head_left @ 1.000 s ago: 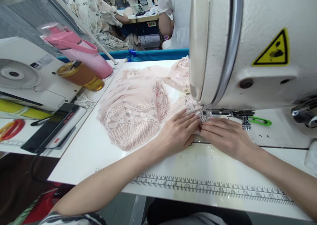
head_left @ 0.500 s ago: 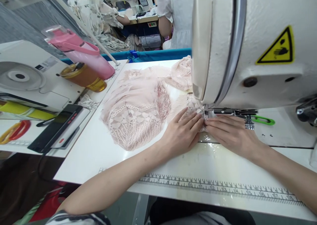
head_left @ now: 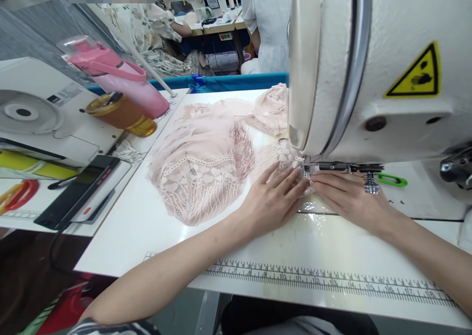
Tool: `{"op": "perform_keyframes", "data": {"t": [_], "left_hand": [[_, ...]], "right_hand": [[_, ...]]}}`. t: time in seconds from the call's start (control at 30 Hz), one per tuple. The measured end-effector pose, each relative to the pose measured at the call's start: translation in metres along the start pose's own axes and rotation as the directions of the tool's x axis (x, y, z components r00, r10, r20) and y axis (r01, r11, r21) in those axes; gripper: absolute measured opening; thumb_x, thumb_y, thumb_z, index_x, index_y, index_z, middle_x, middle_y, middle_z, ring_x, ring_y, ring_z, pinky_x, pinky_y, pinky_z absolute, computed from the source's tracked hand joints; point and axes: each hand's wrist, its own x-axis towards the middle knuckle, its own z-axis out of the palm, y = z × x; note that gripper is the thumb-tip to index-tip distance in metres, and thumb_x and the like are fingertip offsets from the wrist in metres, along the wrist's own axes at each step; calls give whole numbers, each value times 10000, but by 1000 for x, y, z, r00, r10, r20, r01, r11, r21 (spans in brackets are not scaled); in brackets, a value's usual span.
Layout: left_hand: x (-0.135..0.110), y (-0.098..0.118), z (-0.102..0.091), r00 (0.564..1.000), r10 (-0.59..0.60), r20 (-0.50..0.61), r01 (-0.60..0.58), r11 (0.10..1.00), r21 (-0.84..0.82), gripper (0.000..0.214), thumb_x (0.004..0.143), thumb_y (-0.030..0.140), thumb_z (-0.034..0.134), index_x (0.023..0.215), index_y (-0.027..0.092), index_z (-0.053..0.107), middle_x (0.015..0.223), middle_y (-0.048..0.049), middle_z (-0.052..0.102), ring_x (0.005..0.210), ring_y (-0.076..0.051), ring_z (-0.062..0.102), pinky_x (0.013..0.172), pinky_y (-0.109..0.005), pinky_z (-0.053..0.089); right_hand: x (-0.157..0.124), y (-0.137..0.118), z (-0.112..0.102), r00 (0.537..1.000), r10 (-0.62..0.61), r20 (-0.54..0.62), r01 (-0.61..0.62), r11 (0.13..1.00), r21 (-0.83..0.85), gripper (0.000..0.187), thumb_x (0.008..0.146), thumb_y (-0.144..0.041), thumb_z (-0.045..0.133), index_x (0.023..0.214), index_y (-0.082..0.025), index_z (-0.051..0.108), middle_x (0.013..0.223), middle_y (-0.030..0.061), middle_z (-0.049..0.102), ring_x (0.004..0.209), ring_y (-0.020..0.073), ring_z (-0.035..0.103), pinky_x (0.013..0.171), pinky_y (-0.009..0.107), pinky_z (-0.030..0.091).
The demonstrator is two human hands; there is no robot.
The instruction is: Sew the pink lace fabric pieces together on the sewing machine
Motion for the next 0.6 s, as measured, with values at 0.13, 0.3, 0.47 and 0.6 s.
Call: {"op": "perform_keyframes", "data": {"t": [0.13, 0.3, 0.47, 0.6], "left_hand": [[0, 0, 2, 1000, -21, 14, 21, 1000, -10, 368, 987, 329, 408, 1295, 190, 555, 1330, -72, 573, 1261, -224, 517, 1135, -453, 315], [2, -1, 3, 998, -46, 34, 46, 999, -11, 392, 992, 354, 391, 1315, 190, 537, 1358, -79, 547, 1297, -230, 478, 1145, -451, 291], [3, -2, 2, 996, -65, 68, 65, 998, -9, 416, 998, 370, 366, 1348, 189, 499, 1401, -87, 501, 1327, -234, 441, 1150, -459, 272], [3, -3, 3, 1000, 3, -3, -3, 1000, -22, 328, 999, 300, 388, 1242, 174, 569, 1353, -55, 553, 1282, -195, 496, 1163, -439, 262]], "right_hand": [[0, 4, 1, 1000, -10, 11, 10, 1000, -1, 246, 901, -97, 477, 1012, -195, 673, 1115, 48, 687, 981, 178, 657, 845, 311, 561], [-6, 12, 6, 1000, 8, 2, -8, 999, 42, 259, 912, -128, 481, 1102, -201, 642, 1208, 56, 650, 984, 167, 661, 845, 314, 565], [-10, 15, 10, 1000, 11, 4, -11, 999, 43, 364, 907, -108, 465, 1214, -265, 582, 1275, 40, 609, 1063, 176, 632, 855, 334, 564], [-7, 12, 8, 1000, 17, 21, -17, 1000, 10, 368, 909, -121, 452, 1218, -284, 569, 1235, 26, 632, 1049, 186, 632, 831, 350, 564]]}}
